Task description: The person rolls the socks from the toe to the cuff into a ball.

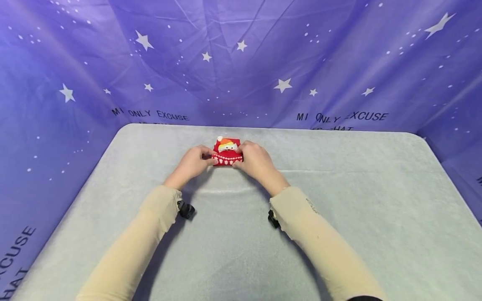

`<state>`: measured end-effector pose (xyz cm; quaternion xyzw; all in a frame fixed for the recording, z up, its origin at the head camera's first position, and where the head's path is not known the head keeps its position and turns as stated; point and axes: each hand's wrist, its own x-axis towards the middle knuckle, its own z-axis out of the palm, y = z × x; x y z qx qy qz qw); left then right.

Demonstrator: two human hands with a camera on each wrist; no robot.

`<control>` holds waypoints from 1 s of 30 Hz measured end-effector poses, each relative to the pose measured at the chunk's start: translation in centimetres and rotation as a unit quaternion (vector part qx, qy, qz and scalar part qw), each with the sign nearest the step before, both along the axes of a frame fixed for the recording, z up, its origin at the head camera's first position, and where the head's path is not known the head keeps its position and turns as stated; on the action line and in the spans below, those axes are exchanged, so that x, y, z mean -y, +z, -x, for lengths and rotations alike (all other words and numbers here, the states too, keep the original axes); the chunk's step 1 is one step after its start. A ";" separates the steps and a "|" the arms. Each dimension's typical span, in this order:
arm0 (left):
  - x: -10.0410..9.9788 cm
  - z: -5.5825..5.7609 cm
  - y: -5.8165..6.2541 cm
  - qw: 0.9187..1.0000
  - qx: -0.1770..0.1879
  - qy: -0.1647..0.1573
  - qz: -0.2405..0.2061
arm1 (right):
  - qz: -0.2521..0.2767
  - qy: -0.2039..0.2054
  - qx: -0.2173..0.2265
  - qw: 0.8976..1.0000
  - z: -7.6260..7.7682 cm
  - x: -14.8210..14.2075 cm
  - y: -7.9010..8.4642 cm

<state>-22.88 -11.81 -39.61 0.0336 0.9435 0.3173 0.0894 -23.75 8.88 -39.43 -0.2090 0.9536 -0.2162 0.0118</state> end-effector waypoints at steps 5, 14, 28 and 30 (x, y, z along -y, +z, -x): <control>0.0 0.8 0.1 0.999 0.031 0.036 0.005 | 0.050 -0.017 0.047 0.997 1.0 0.1 -0.3; -0.1 2.1 0.2 0.994 0.069 0.070 -0.036 | 0.079 -0.043 0.097 0.991 2.5 0.3 -0.1; 0.1 2.0 0.5 0.997 -0.068 0.044 -0.017 | 0.117 -0.058 0.100 0.986 4.2 0.4 -0.2; 0.0 2.2 0.4 0.996 -0.062 0.057 0.004 | 0.102 -0.039 0.053 0.993 4.2 0.4 -0.3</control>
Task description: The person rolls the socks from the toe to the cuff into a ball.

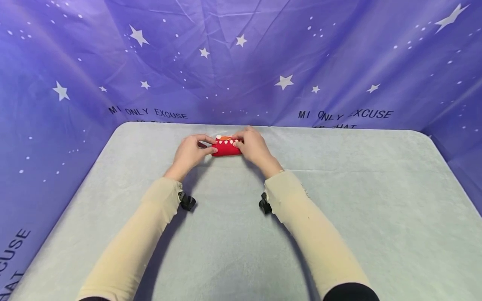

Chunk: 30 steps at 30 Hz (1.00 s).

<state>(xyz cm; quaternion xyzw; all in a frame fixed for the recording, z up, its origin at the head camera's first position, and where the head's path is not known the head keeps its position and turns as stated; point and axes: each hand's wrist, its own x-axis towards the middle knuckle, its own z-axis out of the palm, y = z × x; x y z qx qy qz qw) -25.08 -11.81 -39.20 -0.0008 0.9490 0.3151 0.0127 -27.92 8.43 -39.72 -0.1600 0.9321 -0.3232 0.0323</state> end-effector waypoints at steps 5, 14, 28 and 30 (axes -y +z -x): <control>0.0 0.5 -0.2 1.000 0.009 0.022 0.007 | -0.038 0.033 -0.091 0.995 -0.5 -0.2 0.1; 0.5 1.3 -0.5 0.999 0.008 0.020 -0.027 | -0.086 0.077 -0.066 0.991 0.3 0.2 -0.5; -2.2 -1.8 2.7 0.975 -0.078 -0.181 0.103 | 0.030 0.103 -0.003 0.994 -2.2 -1.6 3.0; -2.6 -2.4 3.0 0.975 -0.070 -0.190 0.089 | 0.047 0.107 0.001 0.993 -3.2 -2.1 3.5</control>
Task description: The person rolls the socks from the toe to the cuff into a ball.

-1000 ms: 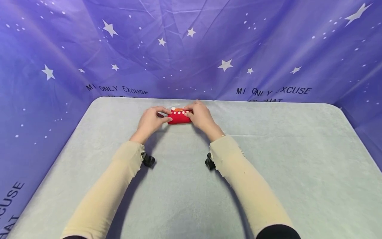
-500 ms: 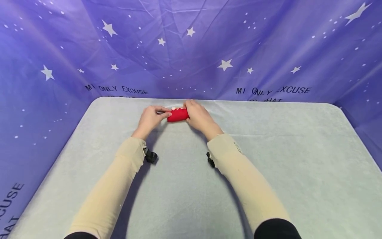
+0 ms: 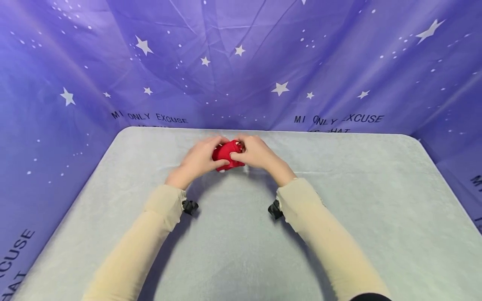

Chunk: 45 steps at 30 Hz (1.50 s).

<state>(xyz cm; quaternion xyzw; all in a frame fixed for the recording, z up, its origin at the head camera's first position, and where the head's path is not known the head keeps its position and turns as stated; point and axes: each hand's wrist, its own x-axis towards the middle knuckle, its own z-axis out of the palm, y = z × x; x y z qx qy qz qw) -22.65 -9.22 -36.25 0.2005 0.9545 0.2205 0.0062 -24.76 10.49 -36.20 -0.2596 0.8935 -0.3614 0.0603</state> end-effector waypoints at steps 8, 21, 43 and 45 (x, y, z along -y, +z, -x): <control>-0.5 -1.7 -1.1 0.970 0.105 0.004 -0.217 | 0.112 -0.018 0.042 0.993 -3.3 -1.8 -0.3; -0.9 -3.3 -2.0 0.870 0.223 -0.008 -0.440 | 0.266 0.026 0.107 0.958 -5.7 -4.6 -0.4; -3.6 -5.1 -1.2 0.933 0.071 0.096 -0.339 | 0.271 -0.072 0.019 0.960 -7.5 -3.9 -0.1; -3.9 -5.4 -0.9 0.942 0.046 0.113 -0.312 | 0.270 -0.087 0.013 0.959 -7.6 -3.6 0.0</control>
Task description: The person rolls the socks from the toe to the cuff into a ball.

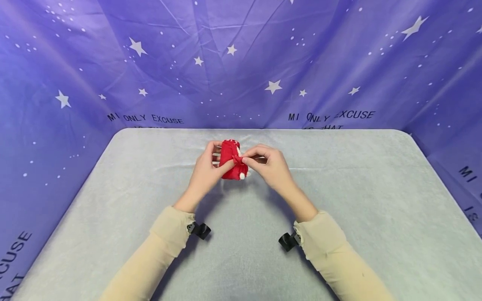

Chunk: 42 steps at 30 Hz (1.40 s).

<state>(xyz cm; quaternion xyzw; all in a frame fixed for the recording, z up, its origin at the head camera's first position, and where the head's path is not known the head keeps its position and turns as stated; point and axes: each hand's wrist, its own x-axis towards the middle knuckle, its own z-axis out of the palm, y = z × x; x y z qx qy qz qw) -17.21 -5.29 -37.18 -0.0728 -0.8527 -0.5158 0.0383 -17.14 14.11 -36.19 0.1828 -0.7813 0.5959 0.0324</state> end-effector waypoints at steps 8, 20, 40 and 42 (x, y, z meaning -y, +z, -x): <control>-0.2 -1.0 0.4 0.997 -0.040 0.018 0.068 | 0.006 -0.040 -0.003 0.999 -0.3 0.9 0.0; -0.2 -1.0 0.1 1.000 -0.012 -0.020 -0.012 | 0.015 -0.066 -0.025 0.997 -0.5 1.3 -0.5; 0.1 -0.6 -0.4 0.995 0.028 -0.012 -0.094 | -0.073 -0.076 -0.131 0.986 -1.5 2.0 -0.4; 0.2 -0.6 -0.4 0.995 0.031 -0.019 -0.089 | -0.027 -0.069 -0.063 0.995 -1.5 2.0 -0.3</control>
